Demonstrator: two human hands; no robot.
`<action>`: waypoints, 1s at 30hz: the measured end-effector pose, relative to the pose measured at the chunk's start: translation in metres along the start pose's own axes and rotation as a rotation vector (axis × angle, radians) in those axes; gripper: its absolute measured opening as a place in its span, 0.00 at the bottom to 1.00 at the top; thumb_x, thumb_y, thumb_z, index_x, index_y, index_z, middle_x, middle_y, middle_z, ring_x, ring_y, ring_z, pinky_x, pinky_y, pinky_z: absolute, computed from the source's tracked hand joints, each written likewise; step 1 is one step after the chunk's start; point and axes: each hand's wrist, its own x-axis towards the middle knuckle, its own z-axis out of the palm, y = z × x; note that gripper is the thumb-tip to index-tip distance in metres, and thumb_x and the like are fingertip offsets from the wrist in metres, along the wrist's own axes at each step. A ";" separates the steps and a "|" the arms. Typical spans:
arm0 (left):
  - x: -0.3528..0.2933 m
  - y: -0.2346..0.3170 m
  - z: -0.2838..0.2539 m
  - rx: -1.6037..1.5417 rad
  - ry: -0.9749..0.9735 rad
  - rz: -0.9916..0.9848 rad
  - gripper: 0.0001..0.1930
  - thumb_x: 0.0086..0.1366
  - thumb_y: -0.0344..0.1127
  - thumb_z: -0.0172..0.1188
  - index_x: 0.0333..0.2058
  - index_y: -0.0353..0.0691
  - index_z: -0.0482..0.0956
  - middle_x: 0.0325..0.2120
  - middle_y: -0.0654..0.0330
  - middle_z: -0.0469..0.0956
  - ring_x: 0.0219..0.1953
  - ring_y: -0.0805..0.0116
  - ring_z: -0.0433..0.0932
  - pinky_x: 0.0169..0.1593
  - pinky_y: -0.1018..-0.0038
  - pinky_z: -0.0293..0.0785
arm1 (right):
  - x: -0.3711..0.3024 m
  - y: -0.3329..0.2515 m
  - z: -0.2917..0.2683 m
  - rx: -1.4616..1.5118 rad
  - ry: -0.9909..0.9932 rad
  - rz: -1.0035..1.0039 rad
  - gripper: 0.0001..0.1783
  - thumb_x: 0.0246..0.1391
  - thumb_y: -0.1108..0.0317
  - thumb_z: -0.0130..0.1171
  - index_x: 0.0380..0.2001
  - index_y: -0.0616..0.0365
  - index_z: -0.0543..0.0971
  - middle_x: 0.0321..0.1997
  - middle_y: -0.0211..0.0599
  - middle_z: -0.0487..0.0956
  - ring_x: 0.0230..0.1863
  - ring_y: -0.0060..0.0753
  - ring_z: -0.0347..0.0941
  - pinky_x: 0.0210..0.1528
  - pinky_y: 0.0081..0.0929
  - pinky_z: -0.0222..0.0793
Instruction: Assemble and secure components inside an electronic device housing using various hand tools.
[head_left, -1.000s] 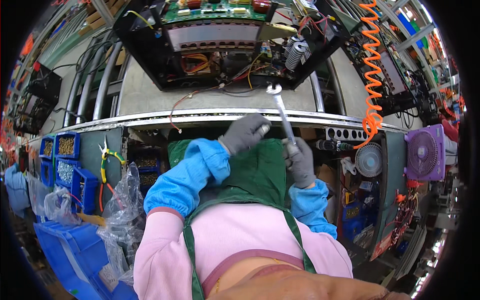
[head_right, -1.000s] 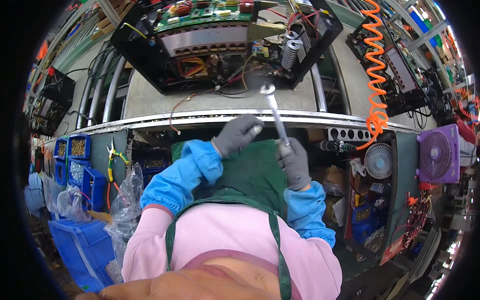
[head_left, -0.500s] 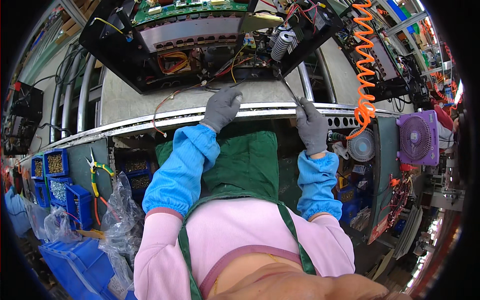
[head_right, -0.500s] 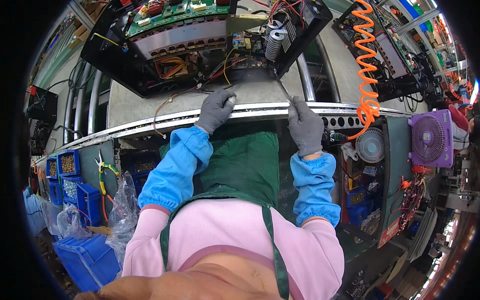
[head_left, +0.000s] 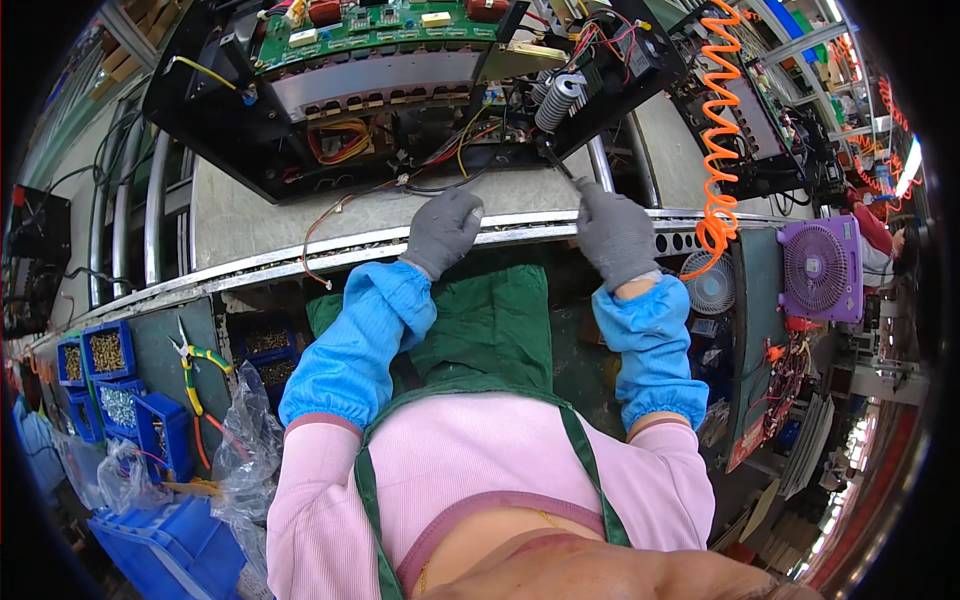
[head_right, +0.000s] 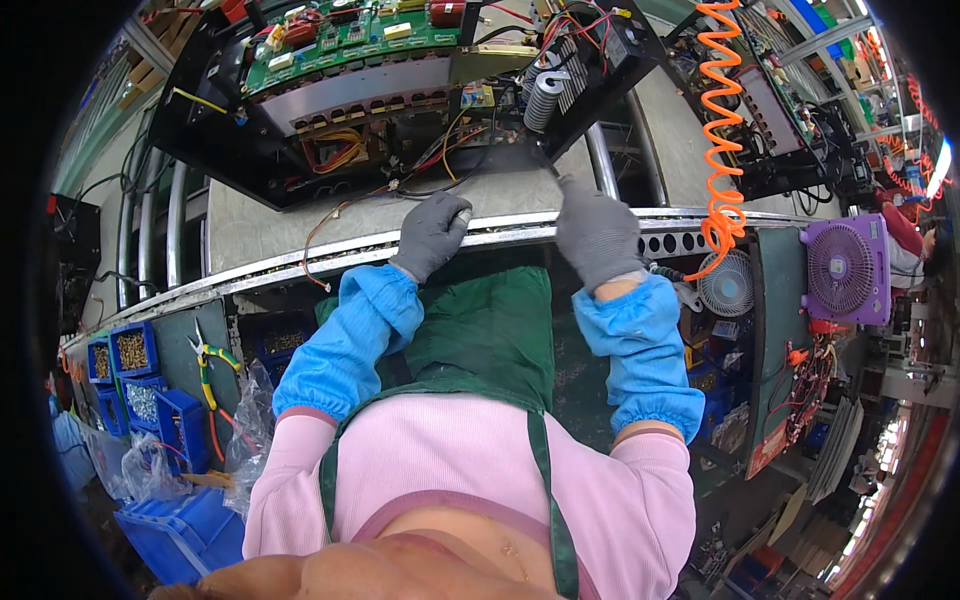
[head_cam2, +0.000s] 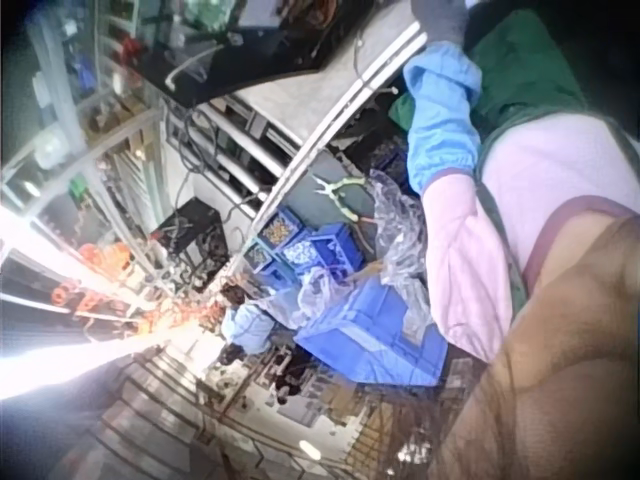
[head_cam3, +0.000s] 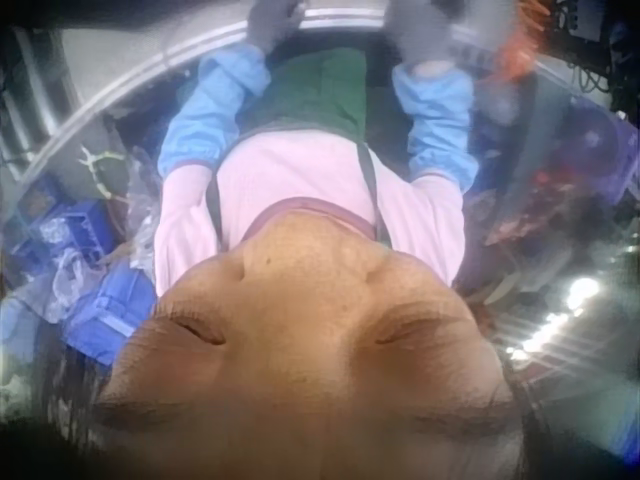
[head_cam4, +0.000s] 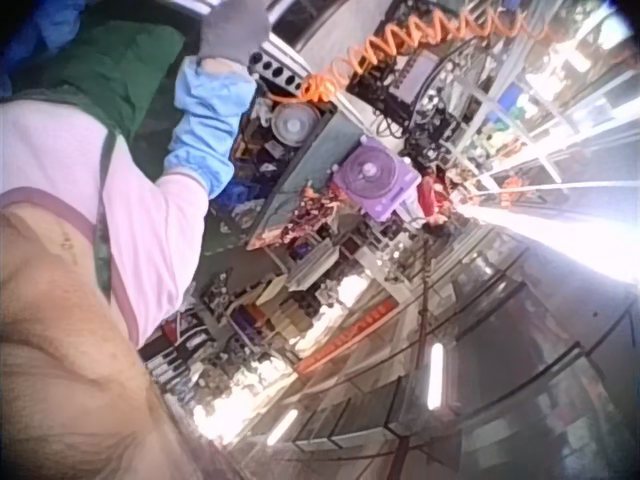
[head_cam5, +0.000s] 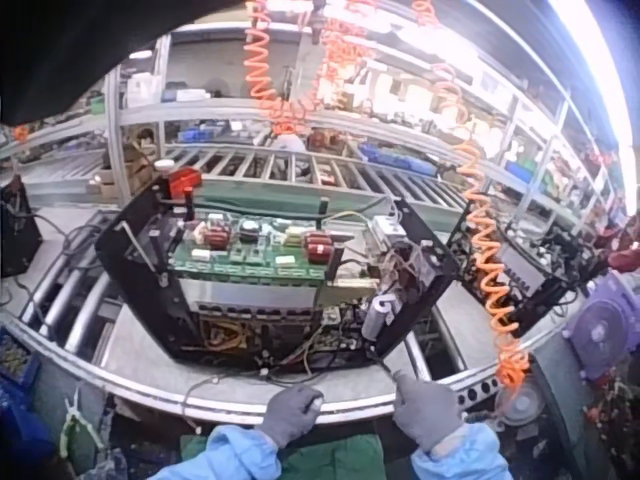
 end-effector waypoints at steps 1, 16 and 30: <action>0.000 0.001 0.000 -0.009 -0.004 0.004 0.06 0.58 0.36 0.56 0.32 0.43 0.77 0.29 0.56 0.74 0.34 0.54 0.74 0.39 0.63 0.71 | 0.000 -0.001 0.010 -0.020 0.006 -0.067 0.17 0.51 0.68 0.50 0.46 0.51 0.75 0.30 0.43 0.80 0.31 0.48 0.78 0.32 0.44 0.73; 0.145 0.133 -0.126 0.157 0.625 0.651 0.13 0.51 0.30 0.62 0.38 0.45 0.79 0.40 0.58 0.76 0.44 0.57 0.74 0.46 0.65 0.72 | 0.019 0.020 0.013 0.316 -0.269 -0.011 0.23 0.52 0.73 0.45 0.53 0.53 0.72 0.22 0.50 0.75 0.25 0.50 0.73 0.29 0.44 0.69; 0.215 0.128 -0.111 0.096 0.412 0.665 0.10 0.55 0.28 0.54 0.37 0.41 0.75 0.33 0.51 0.78 0.36 0.50 0.78 0.39 0.62 0.75 | 0.007 0.045 0.038 0.625 -0.374 -0.015 0.22 0.60 0.72 0.43 0.58 0.49 0.69 0.17 0.35 0.71 0.18 0.26 0.68 0.21 0.27 0.64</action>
